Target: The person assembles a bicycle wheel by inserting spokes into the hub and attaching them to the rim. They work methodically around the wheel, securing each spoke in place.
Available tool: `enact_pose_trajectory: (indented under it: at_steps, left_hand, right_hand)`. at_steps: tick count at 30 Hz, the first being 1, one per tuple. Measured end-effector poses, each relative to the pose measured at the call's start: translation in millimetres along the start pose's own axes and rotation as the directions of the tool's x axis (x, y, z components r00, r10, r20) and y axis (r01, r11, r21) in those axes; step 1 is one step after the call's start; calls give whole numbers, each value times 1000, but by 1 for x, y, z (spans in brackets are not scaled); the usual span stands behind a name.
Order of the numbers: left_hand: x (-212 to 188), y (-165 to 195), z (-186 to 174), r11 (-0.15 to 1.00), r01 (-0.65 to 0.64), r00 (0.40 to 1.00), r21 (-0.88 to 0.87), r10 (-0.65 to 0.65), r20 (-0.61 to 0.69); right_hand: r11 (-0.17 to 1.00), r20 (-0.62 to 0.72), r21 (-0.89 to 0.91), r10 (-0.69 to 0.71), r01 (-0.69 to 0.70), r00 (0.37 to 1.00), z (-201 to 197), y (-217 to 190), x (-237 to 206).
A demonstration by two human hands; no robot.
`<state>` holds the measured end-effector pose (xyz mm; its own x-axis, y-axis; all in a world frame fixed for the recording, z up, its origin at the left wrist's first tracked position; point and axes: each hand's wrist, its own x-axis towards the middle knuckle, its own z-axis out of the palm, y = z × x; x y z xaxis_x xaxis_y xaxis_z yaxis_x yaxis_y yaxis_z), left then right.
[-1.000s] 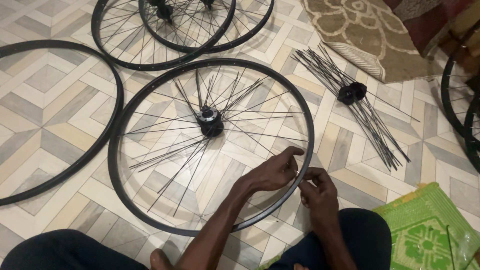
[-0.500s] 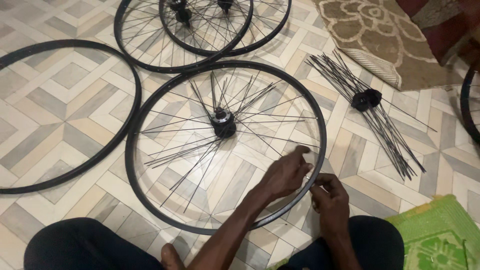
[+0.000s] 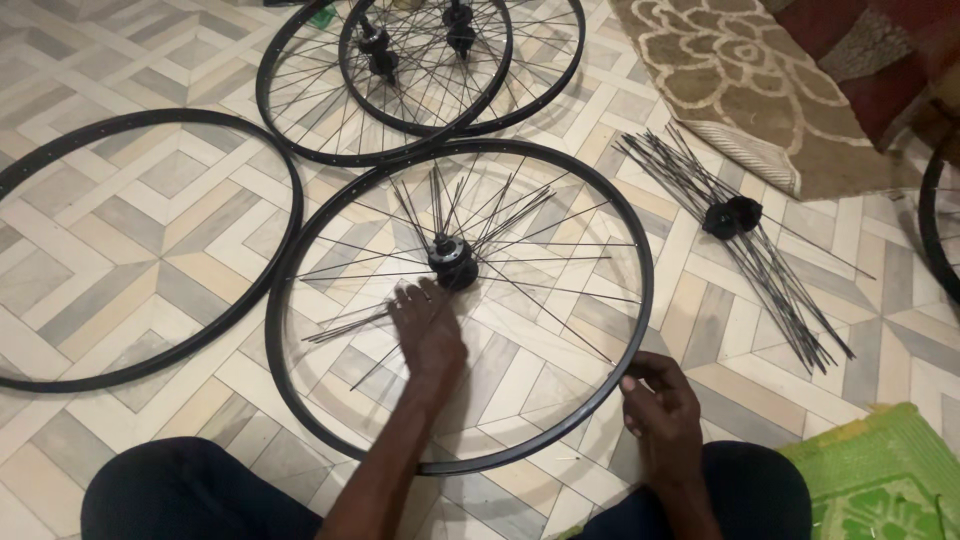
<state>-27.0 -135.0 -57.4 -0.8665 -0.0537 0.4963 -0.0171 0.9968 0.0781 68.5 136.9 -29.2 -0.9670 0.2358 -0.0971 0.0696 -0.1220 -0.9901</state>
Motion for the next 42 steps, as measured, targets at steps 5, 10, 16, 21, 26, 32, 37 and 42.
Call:
enact_pose_trajectory:
  at_steps: [5, 10, 16, 21, 26, 32, 37, 42]
  left_hand:
    - [8, -16, -4, 970, 132, 952, -204, -67, 300]
    - [21, -26, -2, 981, 120, 943, -149, -66, 326]
    - [5, -31, -2, 953, 178, 833, -247, -12, 553]
    - [7, -15, -7, 779, 560, 538, -284, -81, 839]
    - [5, -5, -8, 874, 414, 689, -253, -120, 714]
    - [-5, 22, 6, 630, 702, 465, -332, -52, 884]
    - [2, 67, 10, -74, 889, 458, -452, 170, 873]
    - [31, 84, 15, -36, 900, 432, -434, 208, 878]
  right_hand:
    - [938, 142, 341, -118, 64, 983, -13, -4, -2]
    - [942, 166, 334, -67, 8, 984, -21, -9, 3]
    - [951, 156, 306, -17, -32, 988, -19, -15, 0]
    - [963, 165, 268, -14, -31, 986, -15, -26, -2]
    - [950, 192, 309, -24, -37, 981, -15, -29, -8]
    - [890, 230, 449, -33, -76, 973, -15, -27, -7]
    - [854, 314, 514, -102, -79, 944, -17, -27, -7]
    - [845, 271, 528, -68, -90, 960, -14, -24, -3]
